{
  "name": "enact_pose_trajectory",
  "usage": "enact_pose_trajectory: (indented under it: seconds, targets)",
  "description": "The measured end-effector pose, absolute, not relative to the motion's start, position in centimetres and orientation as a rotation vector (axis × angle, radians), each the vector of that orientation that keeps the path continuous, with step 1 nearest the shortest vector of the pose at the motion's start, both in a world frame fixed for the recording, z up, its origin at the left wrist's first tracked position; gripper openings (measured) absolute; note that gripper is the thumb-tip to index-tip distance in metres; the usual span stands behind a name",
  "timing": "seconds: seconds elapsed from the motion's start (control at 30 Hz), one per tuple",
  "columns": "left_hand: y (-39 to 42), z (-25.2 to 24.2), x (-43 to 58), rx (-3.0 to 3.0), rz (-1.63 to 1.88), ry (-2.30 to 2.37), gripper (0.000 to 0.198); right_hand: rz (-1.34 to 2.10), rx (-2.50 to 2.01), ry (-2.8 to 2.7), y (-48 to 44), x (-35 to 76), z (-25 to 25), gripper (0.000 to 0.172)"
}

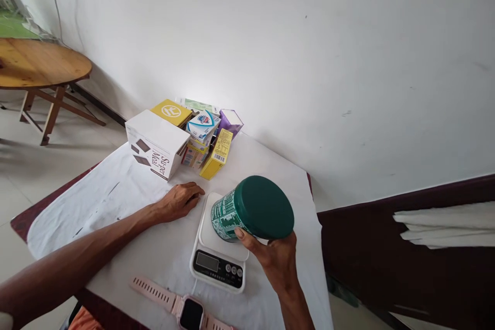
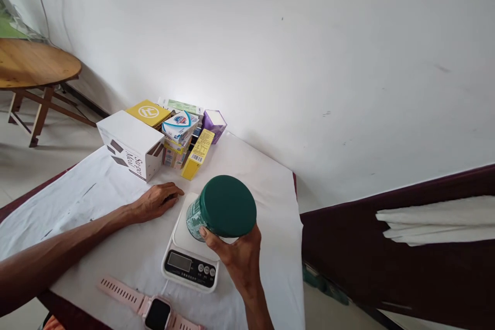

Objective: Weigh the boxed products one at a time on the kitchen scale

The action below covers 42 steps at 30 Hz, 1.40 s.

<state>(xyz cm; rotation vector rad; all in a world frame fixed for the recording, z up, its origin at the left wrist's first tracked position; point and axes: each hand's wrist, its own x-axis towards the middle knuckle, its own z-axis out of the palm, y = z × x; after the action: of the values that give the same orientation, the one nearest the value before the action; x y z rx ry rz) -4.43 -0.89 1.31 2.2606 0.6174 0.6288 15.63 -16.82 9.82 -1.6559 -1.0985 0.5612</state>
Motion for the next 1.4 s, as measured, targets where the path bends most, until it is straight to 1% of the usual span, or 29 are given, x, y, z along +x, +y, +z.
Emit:
enact_pose_trajectory:
  seconds: [0.17, 0.23, 0.4, 0.47, 0.53, 0.63, 0.67, 0.73, 0.8, 0.9, 0.97, 1.0, 1.07, 1.13, 1.27, 1.4]
  targets:
    - [-1.0, 1.3, -4.5, 2.238, 0.652, 0.616, 0.027, 0.594, -1.695, -1.084, -17.0, 14.5, 9.4, 0.048]
    - [-1.0, 1.2, -4.5, 2.22, 0.652, 0.614, 0.027, 0.616, -1.689, -1.064, -17.1, 14.4, 9.4, 0.057]
    - [-0.8, 1.6, -4.7, 2.191, 0.642, 0.642, 0.026, 0.633, -1.614, -1.112, -18.3, 15.6, 9.0, 0.089]
    - [-0.9, 2.4, -4.9, 2.176, 0.626, 0.642, 0.027, 0.63, -1.482, -1.082, -18.8, 16.7, 8.4, 0.089]
    - [-1.4, 3.7, -5.4, 2.125, 0.597, 0.626, 0.03, 0.587, -1.396, -0.971, -19.0, 17.9, 7.5, 0.08]
    - [-3.0, 6.1, -6.1, 1.992, 0.608, 0.604, 0.04, 0.497, -1.446, -0.716, -18.7, 19.4, 5.7, 0.067]
    - [-3.7, 6.9, -6.2, 1.944, 0.638, 0.592, 0.045, 0.491, -1.479, -0.645, -18.5, 19.7, 5.0, 0.064]
    - [-5.2, 8.1, -6.1, 1.874, 0.715, 0.542, 0.06, 0.513, -1.53, -0.535, -18.1, 20.1, 3.6, 0.064]
    - [-6.6, 8.7, -5.4, 1.849, 0.784, 0.475, 0.086, 0.542, -1.567, -0.47, -17.7, 20.3, 2.5, 0.066]
    - [-8.2, 8.5, -3.6, 1.923, 0.874, 0.442, 0.134, 0.541, -1.586, -0.459, -17.4, 20.4, 1.6, 0.065]
    - [-8.7, 7.9, -2.2, 1.982, 0.925, 0.483, 0.154, 0.535, -1.584, -0.472, -17.4, 20.7, 1.4, 0.064]
    - [-8.9, 7.7, -1.7, 2.0, 0.942, 0.51, 0.158, 0.538, -1.583, -0.48, -17.5, 20.8, 1.3, 0.063]
    - [-9.1, 7.2, -0.8, 2.015, 0.961, 0.554, 0.156, 0.541, -1.592, -0.504, -17.6, 21.0, 1.3, 0.061]
    - [-9.1, 6.9, -0.3, 2.017, 0.973, 0.59, 0.148, 0.538, -1.612, -0.545, -17.7, 21.1, 1.3, 0.061]
    - [-9.0, 6.8, 0.5, 2.006, 1.031, 0.667, 0.138, 0.536, -1.665, -0.609, -17.7, 21.2, 1.5, 0.062]
    - [-9.1, 7.6, 1.1, 2.009, 1.105, 0.684, 0.107, 0.537, -1.695, -0.627, -17.8, 21.2, 1.7, 0.062]
